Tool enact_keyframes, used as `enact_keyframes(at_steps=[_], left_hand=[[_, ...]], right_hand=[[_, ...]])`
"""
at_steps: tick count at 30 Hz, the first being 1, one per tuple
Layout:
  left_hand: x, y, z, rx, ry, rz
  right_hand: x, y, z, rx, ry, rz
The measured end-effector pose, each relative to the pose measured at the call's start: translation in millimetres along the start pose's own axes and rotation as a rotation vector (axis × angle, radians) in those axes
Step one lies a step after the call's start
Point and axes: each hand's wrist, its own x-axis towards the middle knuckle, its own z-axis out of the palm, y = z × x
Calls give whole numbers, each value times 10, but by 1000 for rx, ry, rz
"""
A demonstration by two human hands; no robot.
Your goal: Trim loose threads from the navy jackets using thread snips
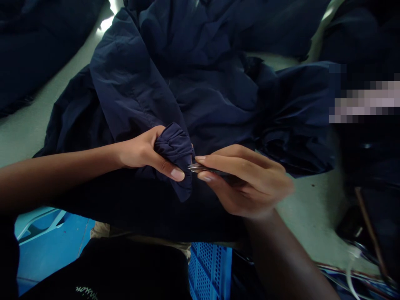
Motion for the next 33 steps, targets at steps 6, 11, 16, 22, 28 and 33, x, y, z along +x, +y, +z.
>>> enact_keyframes(at_steps=[6,11,16,22,28,33], left_hand=[[7,-4,-8,-16,-17,10],[0,-9,-19,36,-32,51],[5,-52,19,108,66,68],[32,-84,127,129,128,74],[31,-77,92,133,109,89],[32,-41,72,112,99,99]], right_hand=[[1,-22,8,2,0,20],[-17,-47,-17,48,17,103],[-27,-111,-21,226,38,404],[52,-201,69,191,-59,655],[78,-213,44,189,-83,624],[0,-128,42,323,-88,735]])
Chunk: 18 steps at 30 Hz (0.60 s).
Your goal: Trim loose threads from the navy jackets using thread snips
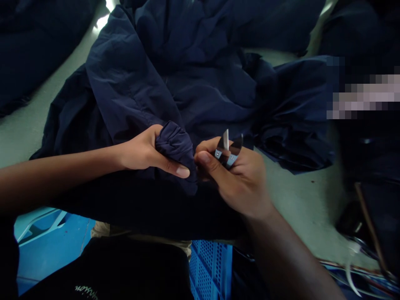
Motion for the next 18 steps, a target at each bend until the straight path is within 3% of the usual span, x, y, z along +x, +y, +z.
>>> enact_keyframes(at_steps=[4,18], left_hand=[[5,15,4,3,1,-3],[13,-6,11,-31,12,1]], right_hand=[[-4,54,-10,14,20,-47],[-21,-117,-10,-198,94,-201]])
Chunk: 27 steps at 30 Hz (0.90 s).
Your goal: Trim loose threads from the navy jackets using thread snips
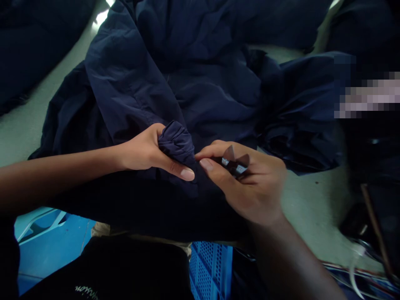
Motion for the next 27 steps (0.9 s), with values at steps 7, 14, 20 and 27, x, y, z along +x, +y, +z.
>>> enact_keyframes(at_steps=[7,14,20,27], left_hand=[[-18,-31,-15,20,3,-9],[-24,-46,10,29,26,-23],[-21,-42,15,30,28,-16],[-14,-57,-19,46,13,21]], right_hand=[[-17,-5,-40,-62,-41,-96],[2,-11,-48,-137,-95,-132],[-17,-30,-11,-150,-65,-107],[-45,17,-23,-63,4,-23]])
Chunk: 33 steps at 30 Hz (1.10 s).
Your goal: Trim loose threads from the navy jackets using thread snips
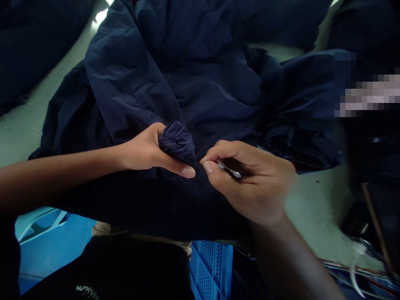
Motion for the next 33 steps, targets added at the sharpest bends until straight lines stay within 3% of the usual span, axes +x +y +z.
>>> enact_keyframes(at_steps=[23,33], left_hand=[[-12,-3,20,-6,1,-36],[-16,11,10,32,-6,-29]], right_hand=[[52,6,-30,-64,-104,-179],[18,-15,13,-60,-50,-96]])
